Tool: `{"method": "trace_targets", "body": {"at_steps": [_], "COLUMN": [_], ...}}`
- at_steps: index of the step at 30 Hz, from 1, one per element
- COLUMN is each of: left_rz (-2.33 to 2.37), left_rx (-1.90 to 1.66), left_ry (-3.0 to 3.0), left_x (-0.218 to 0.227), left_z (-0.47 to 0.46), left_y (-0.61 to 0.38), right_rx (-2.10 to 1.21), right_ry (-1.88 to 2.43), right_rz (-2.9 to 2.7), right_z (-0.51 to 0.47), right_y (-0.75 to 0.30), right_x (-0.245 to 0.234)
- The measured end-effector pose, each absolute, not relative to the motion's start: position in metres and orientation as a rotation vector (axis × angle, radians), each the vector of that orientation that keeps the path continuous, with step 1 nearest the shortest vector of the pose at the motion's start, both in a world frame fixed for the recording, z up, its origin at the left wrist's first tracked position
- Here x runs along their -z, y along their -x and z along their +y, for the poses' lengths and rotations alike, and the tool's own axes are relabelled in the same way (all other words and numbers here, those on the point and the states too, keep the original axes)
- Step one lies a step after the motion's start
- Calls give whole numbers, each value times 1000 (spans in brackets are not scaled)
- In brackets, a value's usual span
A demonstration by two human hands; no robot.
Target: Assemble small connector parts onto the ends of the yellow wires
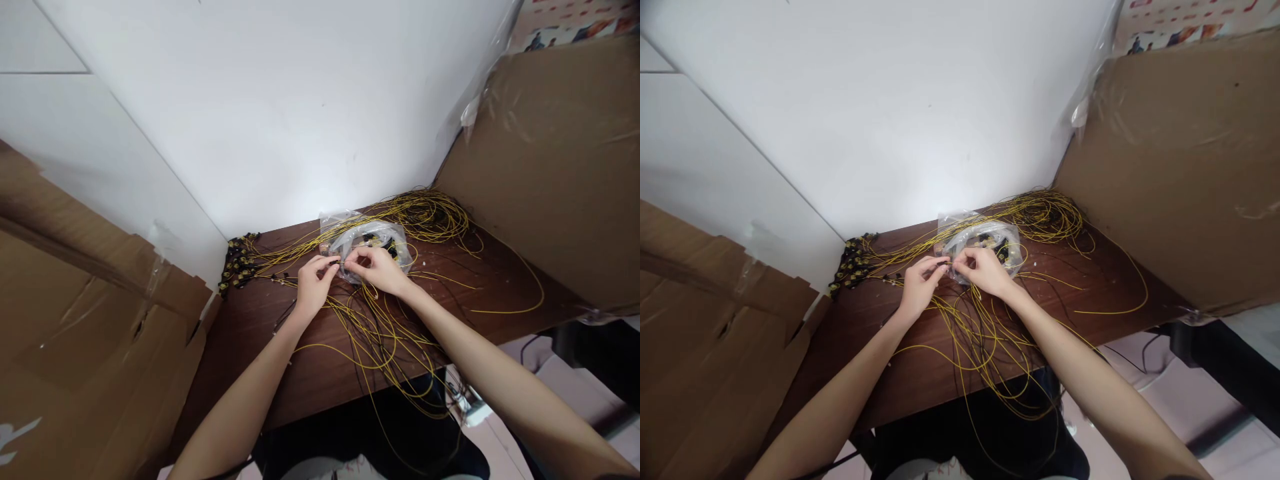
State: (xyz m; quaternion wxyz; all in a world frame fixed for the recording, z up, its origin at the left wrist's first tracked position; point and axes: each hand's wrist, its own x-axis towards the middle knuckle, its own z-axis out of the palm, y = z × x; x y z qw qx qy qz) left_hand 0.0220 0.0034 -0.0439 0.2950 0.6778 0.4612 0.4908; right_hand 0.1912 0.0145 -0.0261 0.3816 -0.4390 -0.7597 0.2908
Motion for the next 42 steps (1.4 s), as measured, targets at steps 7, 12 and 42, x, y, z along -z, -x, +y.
{"method": "trace_targets", "body": {"at_steps": [7,12,42], "left_rz": [1184,1145,1156], "left_rx": [-1302,-1292,-1278], "left_ry": [-1868,-1892,-1872], "left_x": [45,45,46], "left_z": [3,2,3], "left_y": [-23,-24,-24], "right_rx": [-767,-781,-692], "right_ry": [1123,1111,1102], "right_rz": [-1958,-1960,-2007], "right_z": [14,13,11], "right_y": [-190,-190,-189], "right_x": [27,27,27]}}
